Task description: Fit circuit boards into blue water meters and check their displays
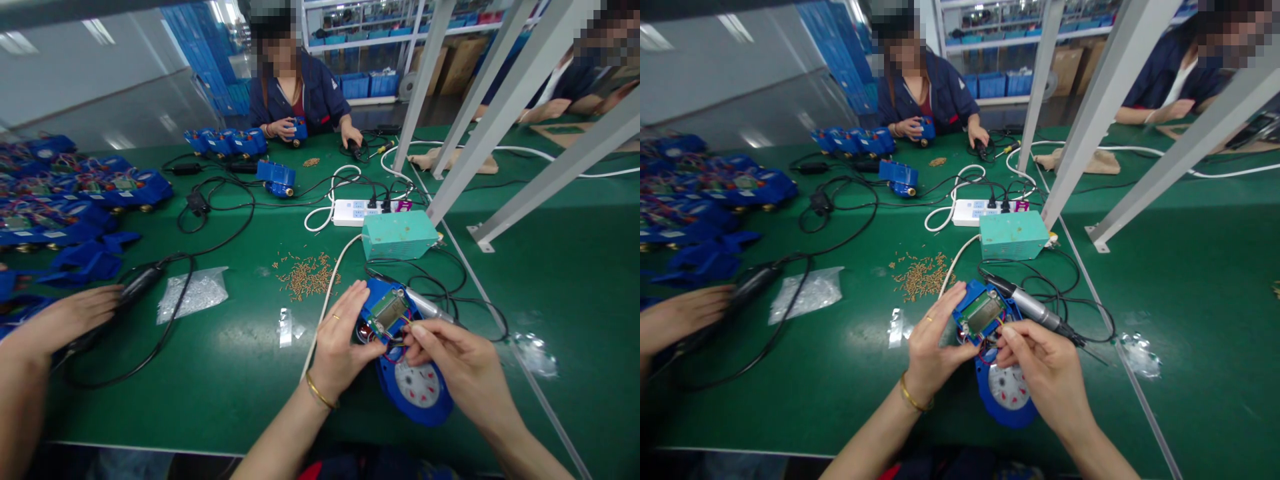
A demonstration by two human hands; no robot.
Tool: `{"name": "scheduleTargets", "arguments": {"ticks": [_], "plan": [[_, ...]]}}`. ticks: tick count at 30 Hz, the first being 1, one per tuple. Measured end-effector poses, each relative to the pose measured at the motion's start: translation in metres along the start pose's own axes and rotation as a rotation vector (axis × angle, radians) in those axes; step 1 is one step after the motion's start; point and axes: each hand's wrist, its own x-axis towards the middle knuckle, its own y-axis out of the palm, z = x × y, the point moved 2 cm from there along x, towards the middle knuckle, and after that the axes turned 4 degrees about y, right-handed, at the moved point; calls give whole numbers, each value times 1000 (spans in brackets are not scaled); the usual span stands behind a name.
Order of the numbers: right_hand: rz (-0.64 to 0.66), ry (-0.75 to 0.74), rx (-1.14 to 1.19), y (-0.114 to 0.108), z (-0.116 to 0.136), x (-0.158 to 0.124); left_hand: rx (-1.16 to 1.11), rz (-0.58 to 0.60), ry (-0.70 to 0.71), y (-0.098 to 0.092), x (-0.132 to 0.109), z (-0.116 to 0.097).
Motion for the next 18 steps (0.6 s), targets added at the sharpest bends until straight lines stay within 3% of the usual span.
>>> {"name": "scheduleTargets", "arguments": {"ticks": [18], "plan": [[-9, 102, -6, 3, 6, 3, -8, -52, -70, 3, -4, -1]]}}
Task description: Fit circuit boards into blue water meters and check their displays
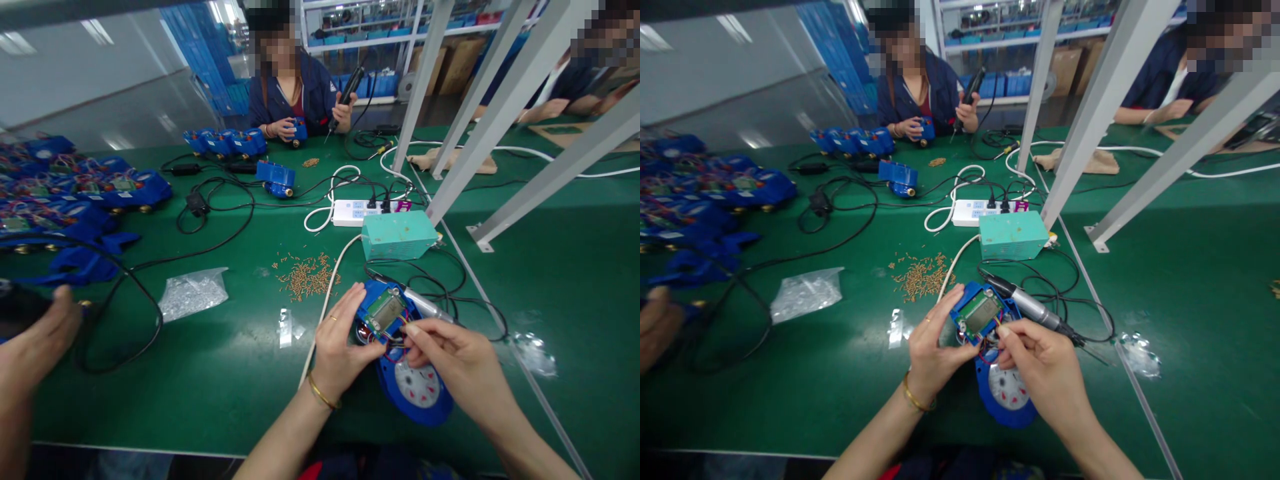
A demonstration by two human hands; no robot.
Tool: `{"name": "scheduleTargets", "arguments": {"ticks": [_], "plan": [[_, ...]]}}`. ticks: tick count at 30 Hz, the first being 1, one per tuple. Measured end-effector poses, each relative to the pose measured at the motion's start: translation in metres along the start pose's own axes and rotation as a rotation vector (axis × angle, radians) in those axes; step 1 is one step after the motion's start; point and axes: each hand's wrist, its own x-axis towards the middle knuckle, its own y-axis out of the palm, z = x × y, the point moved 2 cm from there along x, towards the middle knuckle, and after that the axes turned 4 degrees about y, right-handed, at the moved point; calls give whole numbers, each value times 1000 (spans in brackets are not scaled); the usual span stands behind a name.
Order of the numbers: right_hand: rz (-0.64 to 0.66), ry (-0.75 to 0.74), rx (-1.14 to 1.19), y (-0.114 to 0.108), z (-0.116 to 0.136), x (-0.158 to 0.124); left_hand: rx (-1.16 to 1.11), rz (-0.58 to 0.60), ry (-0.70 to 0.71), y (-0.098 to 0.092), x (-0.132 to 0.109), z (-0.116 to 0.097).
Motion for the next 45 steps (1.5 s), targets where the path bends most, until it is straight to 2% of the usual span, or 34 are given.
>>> {"name": "scheduleTargets", "arguments": {"ticks": [10, 18, 22, 24, 30, 37, 39, 41, 45], "plan": [[68, 115, 193, 1, -8, 6, 24, -3, 31, 0, 0, 1], [135, 174, 394, 2, 0, 4, 17, -15, 50, -1, 1, 0], [240, 237, 385, 1, 4, 7, 11, -4, 46, -3, 2, 0], [246, 246, 351, 0, 4, 9, 3, 7, 44, -4, 1, 1], [112, 137, 201, -4, -2, 7, 12, 24, 70, -4, 0, 3], [-42, -20, 166, -4, 0, 2, 13, 9, 85, -4, 4, 0], [9, -29, 154, -7, 4, 5, 12, 14, 90, -5, 6, -1], [114, -45, 80, -12, 10, 10, 1, 28, 88, -6, 7, 0], [253, -180, -161, -27, 26, 22, -26, 52, 67, -7, 11, 2]]}}
